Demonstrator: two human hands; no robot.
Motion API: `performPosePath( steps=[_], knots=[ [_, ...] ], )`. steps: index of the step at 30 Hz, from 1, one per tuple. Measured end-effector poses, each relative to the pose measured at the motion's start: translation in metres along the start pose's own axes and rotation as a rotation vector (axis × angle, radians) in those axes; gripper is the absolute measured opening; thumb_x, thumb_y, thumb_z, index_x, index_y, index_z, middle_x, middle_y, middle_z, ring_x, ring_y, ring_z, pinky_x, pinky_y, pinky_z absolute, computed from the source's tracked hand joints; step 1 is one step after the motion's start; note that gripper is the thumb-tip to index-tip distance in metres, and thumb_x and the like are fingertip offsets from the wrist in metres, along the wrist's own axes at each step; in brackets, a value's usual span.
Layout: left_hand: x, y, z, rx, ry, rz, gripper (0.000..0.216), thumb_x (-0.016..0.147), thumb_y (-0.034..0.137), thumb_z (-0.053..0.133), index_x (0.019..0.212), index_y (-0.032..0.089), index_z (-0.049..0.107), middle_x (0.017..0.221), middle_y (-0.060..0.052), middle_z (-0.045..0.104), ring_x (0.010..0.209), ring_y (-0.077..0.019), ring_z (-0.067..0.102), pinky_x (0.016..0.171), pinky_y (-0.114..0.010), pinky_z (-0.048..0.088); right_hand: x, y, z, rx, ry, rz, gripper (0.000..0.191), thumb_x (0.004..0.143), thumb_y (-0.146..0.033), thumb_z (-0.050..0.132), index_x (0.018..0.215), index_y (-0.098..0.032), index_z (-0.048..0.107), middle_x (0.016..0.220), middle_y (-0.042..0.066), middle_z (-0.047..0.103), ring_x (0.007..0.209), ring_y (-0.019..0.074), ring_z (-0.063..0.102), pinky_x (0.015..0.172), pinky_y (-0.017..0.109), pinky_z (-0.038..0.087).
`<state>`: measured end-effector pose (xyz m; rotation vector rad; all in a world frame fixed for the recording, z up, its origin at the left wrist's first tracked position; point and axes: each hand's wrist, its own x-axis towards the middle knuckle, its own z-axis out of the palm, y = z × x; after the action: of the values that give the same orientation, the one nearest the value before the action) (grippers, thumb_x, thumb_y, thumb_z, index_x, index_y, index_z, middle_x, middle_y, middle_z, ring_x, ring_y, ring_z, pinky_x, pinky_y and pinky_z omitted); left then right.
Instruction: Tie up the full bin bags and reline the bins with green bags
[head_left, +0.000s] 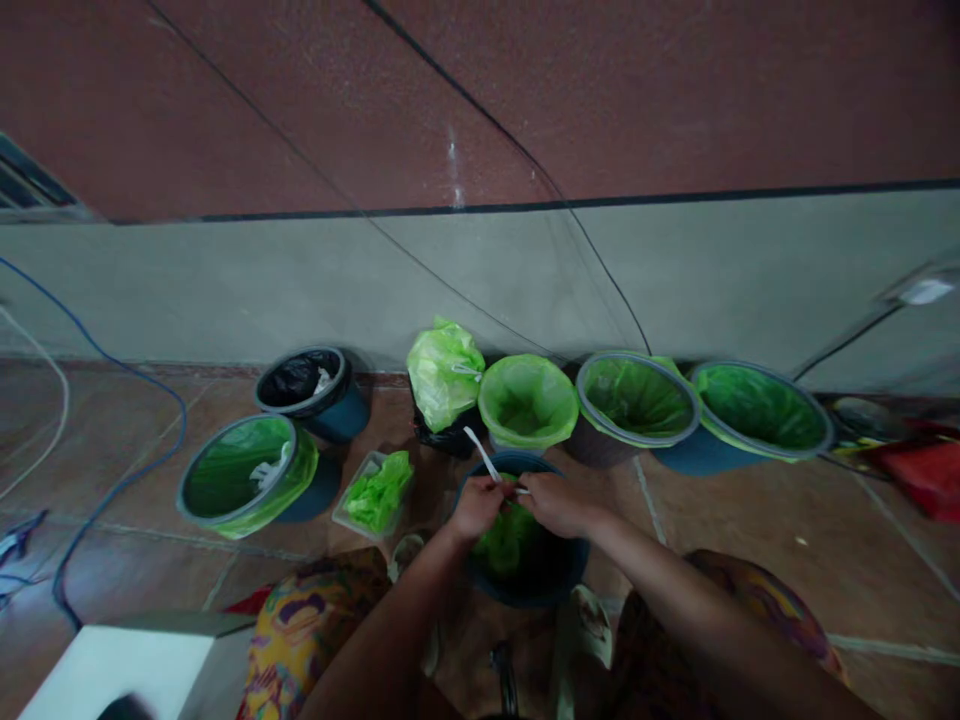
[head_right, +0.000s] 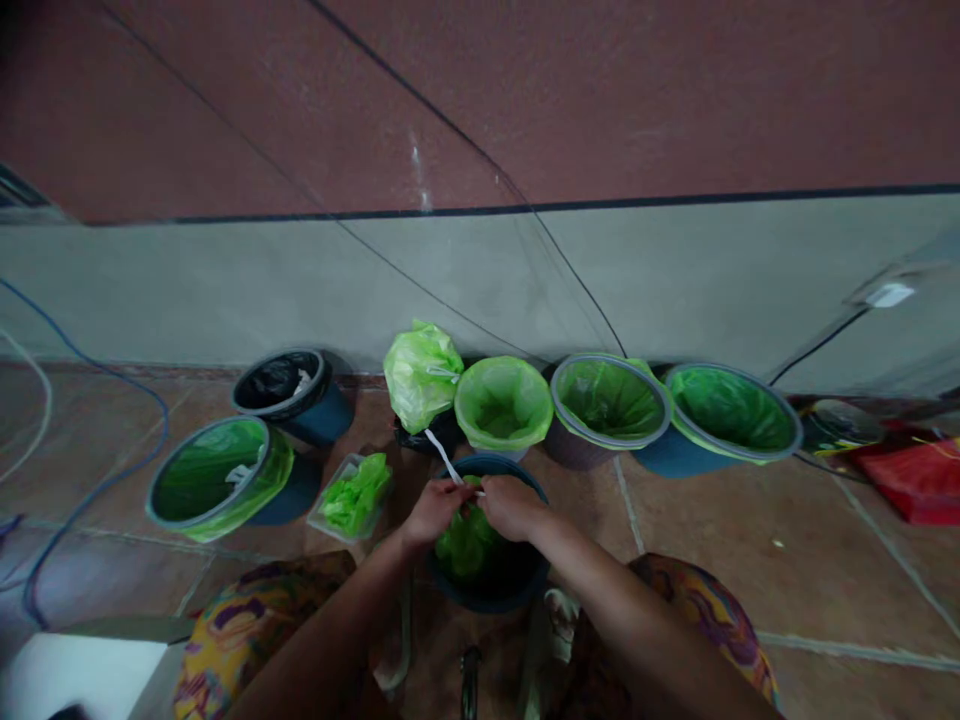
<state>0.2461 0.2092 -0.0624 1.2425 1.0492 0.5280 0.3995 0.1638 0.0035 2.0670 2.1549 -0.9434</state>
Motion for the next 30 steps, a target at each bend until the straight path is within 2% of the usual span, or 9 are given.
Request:
performPosePath(
  steps=[3, 6, 8, 10, 14, 18, 21, 26, 30],
  knots=[
    [0.003, -0.001, -0.005, 0.087, 0.037, -0.009, 0.02, 0.074, 0.029, 0.067, 0.079, 0.012, 0.076, 0.061, -0.001, 0.065, 0.056, -0.0118, 0.055, 0.058, -0.024, 0.043, -0.003, -0.001, -0.007, -0.085, -0.112, -0.046, 0.034, 0.097, -0.024, 0.043, 0.092, -0.012, 0.075, 0.099, 0.016, 0.077, 0.09, 0.0235, 0.071, 0.069, 0.028, 0.043],
    [-0.001, 0.004, -0.009, 0.377, 0.016, 0.098, 0.019, 0.076, 0.02, 0.059, 0.082, 0.013, 0.076, 0.069, -0.004, 0.071, 0.065, -0.0171, 0.064, 0.067, -0.03, 0.05, -0.003, 0.006, -0.011, -0.063, -0.203, -0.091, 0.036, 0.096, -0.029, 0.046, 0.08, -0.015, 0.076, 0.084, 0.011, 0.077, 0.077, 0.0202, 0.07, 0.065, 0.027, 0.042],
    [-0.007, 0.01, -0.011, 0.565, -0.043, 0.235, 0.021, 0.078, 0.018, 0.055, 0.084, 0.016, 0.075, 0.08, -0.006, 0.074, 0.077, -0.0213, 0.068, 0.084, -0.039, 0.051, -0.001, 0.012, -0.011, -0.038, -0.137, -0.041, 0.032, 0.094, -0.033, 0.051, 0.086, -0.017, 0.077, 0.089, 0.011, 0.078, 0.082, 0.0211, 0.07, 0.069, 0.027, 0.045],
    [-0.015, 0.017, -0.01, 0.723, -0.117, 0.384, 0.022, 0.079, 0.018, 0.056, 0.091, 0.019, 0.074, 0.088, -0.007, 0.076, 0.089, -0.0244, 0.069, 0.103, -0.049, 0.042, 0.003, 0.015, -0.011, 0.021, 0.012, 0.003, 0.03, 0.093, -0.028, 0.05, 0.101, -0.017, 0.077, 0.106, 0.011, 0.077, 0.097, 0.0226, 0.07, 0.08, 0.029, 0.048],
    [-0.022, 0.021, -0.005, 0.962, -0.173, 0.566, 0.023, 0.085, 0.021, 0.054, 0.103, 0.02, 0.069, 0.089, -0.006, 0.076, 0.089, -0.0232, 0.069, 0.116, -0.056, 0.024, 0.011, 0.012, -0.013, 0.259, 0.146, -0.151, 0.044, 0.088, -0.01, 0.042, 0.118, -0.019, 0.073, 0.122, 0.008, 0.074, 0.114, 0.0208, 0.066, 0.099, 0.033, 0.048],
    [-0.022, 0.015, -0.004, 1.038, -0.087, 0.654, 0.022, 0.09, 0.02, 0.051, 0.106, 0.021, 0.066, 0.086, -0.003, 0.075, 0.086, -0.0195, 0.069, 0.117, -0.051, 0.027, 0.016, 0.006, -0.015, 0.403, 0.104, -0.186, 0.043, 0.084, -0.008, 0.044, 0.109, -0.018, 0.076, 0.108, 0.008, 0.077, 0.099, 0.0204, 0.07, 0.091, 0.033, 0.051],
    [-0.023, 0.011, -0.004, 1.045, -0.011, 0.757, 0.022, 0.094, 0.019, 0.047, 0.106, 0.019, 0.066, 0.085, -0.004, 0.074, 0.082, -0.0184, 0.07, 0.114, -0.047, 0.036, 0.019, 0.007, -0.008, 0.469, 0.03, -0.133, 0.038, 0.081, -0.006, 0.045, 0.099, -0.016, 0.077, 0.087, 0.006, 0.076, 0.078, 0.0179, 0.067, 0.074, 0.029, 0.051],
    [-0.022, 0.006, -0.005, 1.02, 0.107, 0.835, 0.02, 0.096, 0.021, 0.049, 0.101, 0.018, 0.068, 0.098, -0.009, 0.074, 0.09, -0.0196, 0.069, 0.094, -0.036, 0.052, 0.023, 0.014, 0.005, 0.632, -0.053, -0.133, 0.03, 0.075, -0.005, 0.047, 0.088, -0.017, 0.071, 0.068, 0.0, 0.064, 0.058, 0.0127, 0.055, 0.055, 0.024, 0.041],
    [-0.022, 0.007, -0.007, 1.098, 0.252, 0.847, 0.02, 0.096, 0.023, 0.052, 0.095, 0.021, 0.072, 0.101, -0.008, 0.072, 0.089, -0.0199, 0.066, 0.082, -0.033, 0.052, 0.022, 0.02, 0.006, 0.805, -0.138, -0.074, 0.014, 0.074, -0.01, 0.052, 0.077, -0.017, 0.064, 0.063, -0.004, 0.057, 0.054, 0.0101, 0.049, 0.053, 0.023, 0.039]
  ],
)
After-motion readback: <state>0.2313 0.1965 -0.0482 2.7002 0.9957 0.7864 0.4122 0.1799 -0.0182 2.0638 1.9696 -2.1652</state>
